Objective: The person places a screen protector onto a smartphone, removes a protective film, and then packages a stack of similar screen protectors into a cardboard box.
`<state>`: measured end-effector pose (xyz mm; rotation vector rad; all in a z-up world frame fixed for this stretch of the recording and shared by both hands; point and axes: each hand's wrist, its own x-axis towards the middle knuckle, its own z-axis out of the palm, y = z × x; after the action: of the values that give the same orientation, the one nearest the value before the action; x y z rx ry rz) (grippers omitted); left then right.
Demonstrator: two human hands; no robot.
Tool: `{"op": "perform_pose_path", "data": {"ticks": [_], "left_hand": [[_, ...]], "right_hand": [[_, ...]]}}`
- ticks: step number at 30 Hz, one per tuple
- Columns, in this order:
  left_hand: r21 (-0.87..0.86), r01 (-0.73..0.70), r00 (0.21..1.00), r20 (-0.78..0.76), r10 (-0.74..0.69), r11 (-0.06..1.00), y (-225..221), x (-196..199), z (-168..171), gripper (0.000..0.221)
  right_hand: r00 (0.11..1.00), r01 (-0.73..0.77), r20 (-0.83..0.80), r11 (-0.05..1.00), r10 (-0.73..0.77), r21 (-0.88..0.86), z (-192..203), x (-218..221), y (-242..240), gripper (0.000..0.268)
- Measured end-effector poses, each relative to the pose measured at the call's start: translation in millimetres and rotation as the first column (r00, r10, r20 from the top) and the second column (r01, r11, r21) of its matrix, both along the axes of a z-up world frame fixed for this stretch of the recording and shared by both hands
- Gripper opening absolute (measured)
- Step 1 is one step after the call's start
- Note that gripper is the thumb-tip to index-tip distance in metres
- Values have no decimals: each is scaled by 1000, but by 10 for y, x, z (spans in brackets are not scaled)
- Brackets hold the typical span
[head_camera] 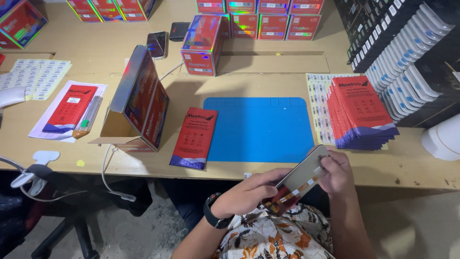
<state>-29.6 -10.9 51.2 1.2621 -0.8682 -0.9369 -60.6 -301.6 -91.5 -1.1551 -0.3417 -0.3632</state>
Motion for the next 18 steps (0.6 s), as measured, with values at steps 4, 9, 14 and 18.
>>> {"op": "perform_pose_path", "data": {"ticks": [4,9,14,18], "left_hand": [[132,-4,992,122,-12,991,-55,42,-165,67],[-113,-133,984,-138,117,985,-54,-17,17,74],[-346,-438,868,-404,289,830,-130,261,-594,98],[-432,-513,835,-452,315,742,-95,370,-614,112]], "right_hand": [[994,-20,-108,994,9,-103,25,-2,-6,30],[998,-53,30,992,50,113,479,40,392,23],[996,-47,-67,997,51,64,146,139,237,28],[981,-160,-109,987,158,-10,26,183,343,24]]}}
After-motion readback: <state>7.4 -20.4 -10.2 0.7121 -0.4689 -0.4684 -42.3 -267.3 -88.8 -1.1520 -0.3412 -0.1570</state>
